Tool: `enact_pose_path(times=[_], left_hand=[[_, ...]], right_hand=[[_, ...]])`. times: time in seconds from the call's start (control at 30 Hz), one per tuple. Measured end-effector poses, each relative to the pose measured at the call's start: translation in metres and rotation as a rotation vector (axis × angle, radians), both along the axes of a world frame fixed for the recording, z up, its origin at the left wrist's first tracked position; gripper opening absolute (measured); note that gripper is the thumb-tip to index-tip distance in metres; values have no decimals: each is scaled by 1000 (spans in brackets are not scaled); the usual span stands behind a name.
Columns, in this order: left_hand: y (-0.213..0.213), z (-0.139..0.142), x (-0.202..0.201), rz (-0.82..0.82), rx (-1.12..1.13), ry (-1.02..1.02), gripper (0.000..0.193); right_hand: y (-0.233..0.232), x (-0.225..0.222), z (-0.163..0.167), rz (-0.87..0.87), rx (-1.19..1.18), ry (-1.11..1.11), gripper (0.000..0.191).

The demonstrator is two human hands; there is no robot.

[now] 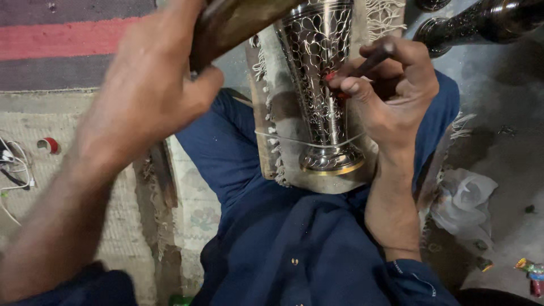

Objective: The person sits on the floor with a brass vase held on a cloth-covered board across their lap. They hold a chisel against the vase's engraved surface and strike it with a wooden mallet, repositioning the chisel around the pattern to chase the decoration, occasionally steadying or turning the vase by hand.

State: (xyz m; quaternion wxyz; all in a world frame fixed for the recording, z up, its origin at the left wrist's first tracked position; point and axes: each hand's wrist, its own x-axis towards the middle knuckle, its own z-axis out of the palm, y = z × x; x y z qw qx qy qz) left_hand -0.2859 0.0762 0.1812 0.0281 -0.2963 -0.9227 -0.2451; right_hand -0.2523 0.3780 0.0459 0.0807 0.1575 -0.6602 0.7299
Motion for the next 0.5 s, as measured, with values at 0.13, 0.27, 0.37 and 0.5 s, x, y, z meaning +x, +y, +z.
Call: enact_pose_path(times=[0.13,0.27,0.37,0.5], left_hand=[[12,32,-11,-30,-286,116,39],[19,44,-19,-6,-330,9,22],[21,47,-22,-31,-282,-42,19],[22,51,-22,-75,-508,37,16]], right_hand=[[-1,-1,3,-49,27,23,40],[-4,1,6,-35,36,37,34],[-6,3,7,-47,1,5,38],[-7,6,8,-69,7,-31,39]])
